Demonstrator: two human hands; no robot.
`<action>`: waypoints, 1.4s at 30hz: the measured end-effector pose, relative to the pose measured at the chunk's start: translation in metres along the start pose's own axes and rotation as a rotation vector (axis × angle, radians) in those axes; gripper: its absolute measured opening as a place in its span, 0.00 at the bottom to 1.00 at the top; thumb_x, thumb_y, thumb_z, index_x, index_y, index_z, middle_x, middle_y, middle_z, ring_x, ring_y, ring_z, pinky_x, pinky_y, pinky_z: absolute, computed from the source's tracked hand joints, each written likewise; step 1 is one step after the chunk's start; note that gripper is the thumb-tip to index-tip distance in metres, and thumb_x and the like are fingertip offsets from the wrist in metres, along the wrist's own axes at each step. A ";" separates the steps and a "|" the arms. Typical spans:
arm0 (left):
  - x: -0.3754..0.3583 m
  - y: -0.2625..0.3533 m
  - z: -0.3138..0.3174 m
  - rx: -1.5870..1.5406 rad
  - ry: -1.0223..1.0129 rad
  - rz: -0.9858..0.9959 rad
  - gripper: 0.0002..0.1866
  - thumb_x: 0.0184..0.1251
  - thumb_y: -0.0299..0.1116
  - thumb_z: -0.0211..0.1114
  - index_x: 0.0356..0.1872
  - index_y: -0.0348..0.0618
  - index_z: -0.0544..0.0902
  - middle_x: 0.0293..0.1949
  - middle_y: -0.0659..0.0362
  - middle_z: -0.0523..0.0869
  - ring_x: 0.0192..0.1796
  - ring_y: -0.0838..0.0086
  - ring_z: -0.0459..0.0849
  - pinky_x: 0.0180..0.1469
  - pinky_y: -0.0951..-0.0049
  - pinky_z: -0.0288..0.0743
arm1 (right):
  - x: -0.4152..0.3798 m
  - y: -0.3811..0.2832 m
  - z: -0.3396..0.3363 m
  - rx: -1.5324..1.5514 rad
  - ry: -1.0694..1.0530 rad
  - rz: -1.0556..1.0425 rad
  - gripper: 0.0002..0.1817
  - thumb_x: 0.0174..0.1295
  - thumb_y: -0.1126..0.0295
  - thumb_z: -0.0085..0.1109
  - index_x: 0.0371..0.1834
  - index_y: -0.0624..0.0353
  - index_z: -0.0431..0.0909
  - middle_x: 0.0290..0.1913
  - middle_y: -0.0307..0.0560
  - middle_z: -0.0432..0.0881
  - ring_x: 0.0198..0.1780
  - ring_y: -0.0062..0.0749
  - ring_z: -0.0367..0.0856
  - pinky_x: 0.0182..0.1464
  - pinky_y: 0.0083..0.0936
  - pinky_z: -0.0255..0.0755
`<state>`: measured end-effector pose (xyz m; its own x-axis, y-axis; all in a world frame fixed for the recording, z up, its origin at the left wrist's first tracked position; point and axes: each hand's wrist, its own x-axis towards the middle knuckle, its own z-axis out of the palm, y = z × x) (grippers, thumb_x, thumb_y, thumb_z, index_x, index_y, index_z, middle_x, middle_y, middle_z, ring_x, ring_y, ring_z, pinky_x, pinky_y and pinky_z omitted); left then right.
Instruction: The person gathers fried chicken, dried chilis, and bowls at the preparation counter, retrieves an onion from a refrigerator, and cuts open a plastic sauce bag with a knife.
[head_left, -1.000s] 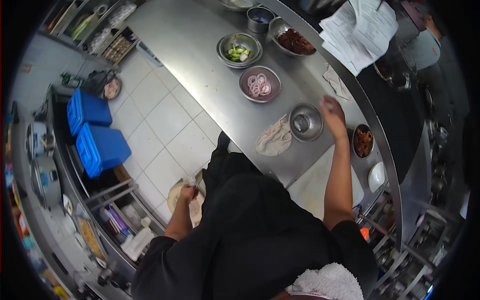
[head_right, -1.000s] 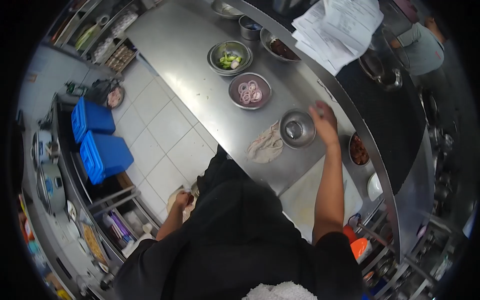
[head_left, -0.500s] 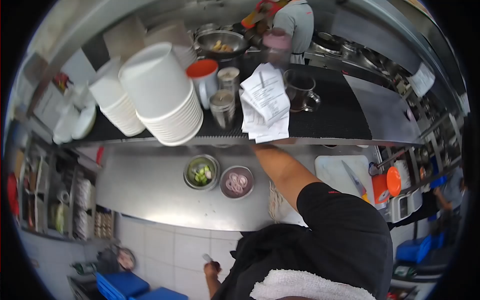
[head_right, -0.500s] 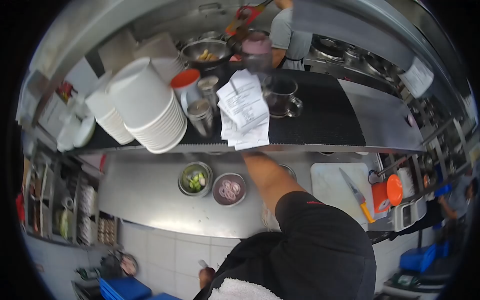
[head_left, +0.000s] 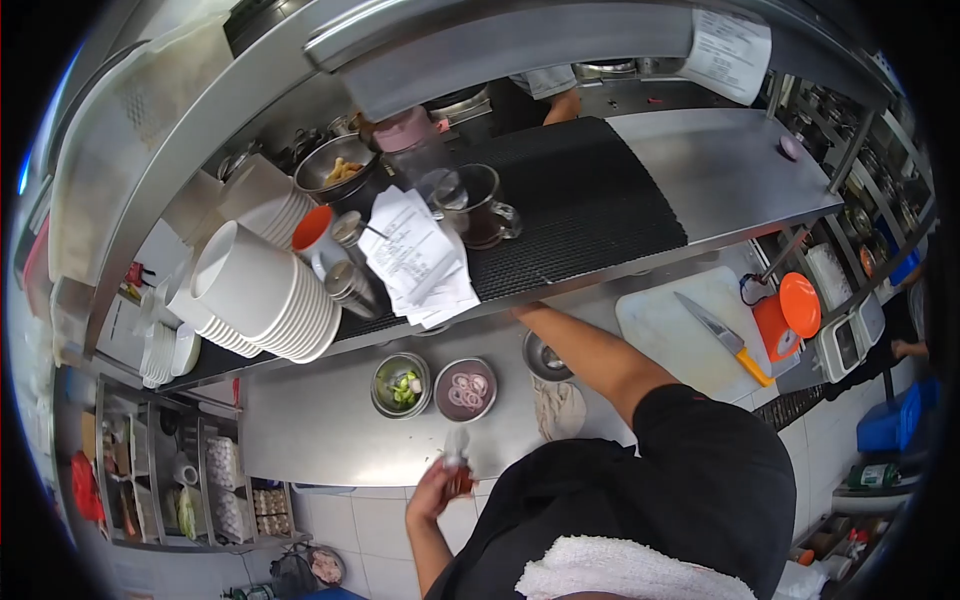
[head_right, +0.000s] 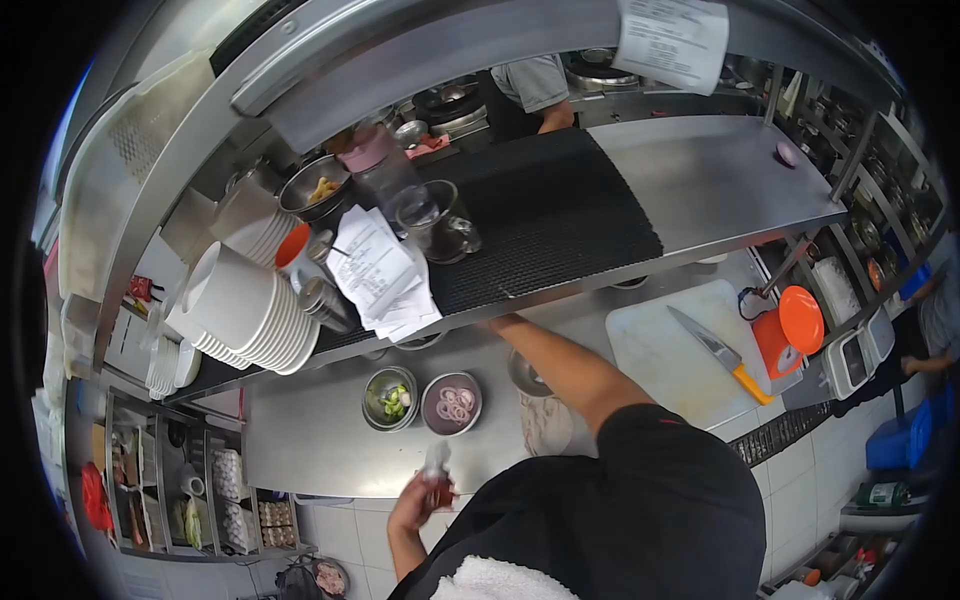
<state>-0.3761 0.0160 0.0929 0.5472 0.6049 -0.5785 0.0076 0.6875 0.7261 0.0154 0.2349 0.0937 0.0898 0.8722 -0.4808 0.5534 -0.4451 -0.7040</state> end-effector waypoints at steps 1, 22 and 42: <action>0.026 0.018 0.022 0.004 -0.061 0.052 0.18 0.74 0.37 0.60 0.59 0.41 0.74 0.46 0.54 0.85 0.45 0.63 0.88 0.42 0.61 0.85 | -0.023 0.006 -0.004 0.035 -0.086 -0.039 0.32 0.71 0.43 0.53 0.69 0.54 0.73 0.60 0.46 0.81 0.55 0.35 0.82 0.54 0.34 0.80; 0.219 0.078 0.198 0.226 0.090 0.319 0.20 0.76 0.32 0.55 0.65 0.40 0.68 0.57 0.56 0.74 0.60 0.62 0.78 0.60 0.59 0.78 | -0.054 0.154 -0.070 1.908 0.294 -0.087 0.14 0.76 0.60 0.49 0.54 0.57 0.75 0.50 0.50 0.83 0.48 0.42 0.84 0.48 0.47 0.84; 0.163 -0.025 0.149 0.438 0.009 0.055 0.16 0.76 0.37 0.58 0.58 0.40 0.76 0.47 0.59 0.83 0.47 0.71 0.84 0.48 0.67 0.82 | -0.059 0.162 -0.073 2.043 0.452 -0.078 0.15 0.74 0.72 0.42 0.60 0.66 0.68 0.58 0.59 0.76 0.55 0.51 0.81 0.55 0.49 0.84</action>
<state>-0.1621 0.0380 0.0359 0.5496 0.6404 -0.5365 0.3339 0.4203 0.8437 0.1599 0.1261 0.0462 0.4399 0.7323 -0.5198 -0.8966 0.3254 -0.3003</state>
